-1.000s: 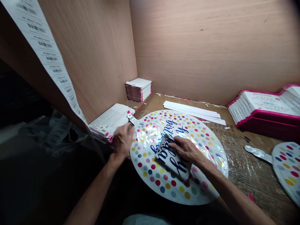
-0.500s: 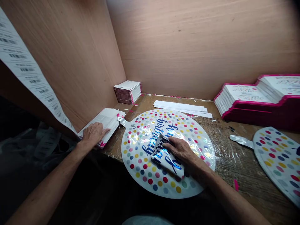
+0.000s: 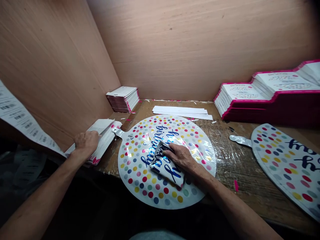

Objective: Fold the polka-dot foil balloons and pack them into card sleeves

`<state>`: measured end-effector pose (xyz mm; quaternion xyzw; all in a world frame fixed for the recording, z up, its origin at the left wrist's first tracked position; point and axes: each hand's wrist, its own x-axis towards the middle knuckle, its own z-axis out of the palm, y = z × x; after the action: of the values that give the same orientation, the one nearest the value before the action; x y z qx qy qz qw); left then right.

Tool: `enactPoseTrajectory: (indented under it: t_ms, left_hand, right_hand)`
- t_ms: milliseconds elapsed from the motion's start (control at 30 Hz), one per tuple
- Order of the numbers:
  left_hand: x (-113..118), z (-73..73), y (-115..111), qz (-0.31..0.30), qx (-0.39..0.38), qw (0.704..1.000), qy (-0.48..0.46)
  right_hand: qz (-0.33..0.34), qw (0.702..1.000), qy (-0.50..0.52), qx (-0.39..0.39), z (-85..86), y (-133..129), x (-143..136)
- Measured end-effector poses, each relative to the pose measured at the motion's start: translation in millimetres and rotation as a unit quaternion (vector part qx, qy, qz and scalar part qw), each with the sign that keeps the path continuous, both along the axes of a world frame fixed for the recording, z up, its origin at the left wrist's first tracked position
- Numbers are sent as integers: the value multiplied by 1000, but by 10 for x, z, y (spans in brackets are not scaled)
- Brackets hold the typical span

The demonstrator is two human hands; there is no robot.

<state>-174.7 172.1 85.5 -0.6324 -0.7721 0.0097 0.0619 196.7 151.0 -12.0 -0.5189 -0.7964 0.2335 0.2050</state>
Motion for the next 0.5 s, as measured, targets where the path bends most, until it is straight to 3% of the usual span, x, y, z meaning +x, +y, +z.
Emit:
enactPoseTrajectory:
  t_ms: [100,200,333,433,500]
  left_hand:
    - [187,-34,-159,12,36,996,76]
    - [385,-208,-294,-96,43,989,100]
    - [573,-527,-361,-235,19,972,-26]
    - [807,-705,-381,-273,67,952,-121]
    - [1058,-759,-372,-264,111,945,-158]
  right_hand:
    - [-6,998,45,-40,108,-12,33]
    - [-26,995,74,-57,172,-21,131]
    - [-43,994,55,-81,191,-27,346]
    - [-15,993,39,-108,227,-36,465]
    - [8,993,36,-113,264,-34,481]
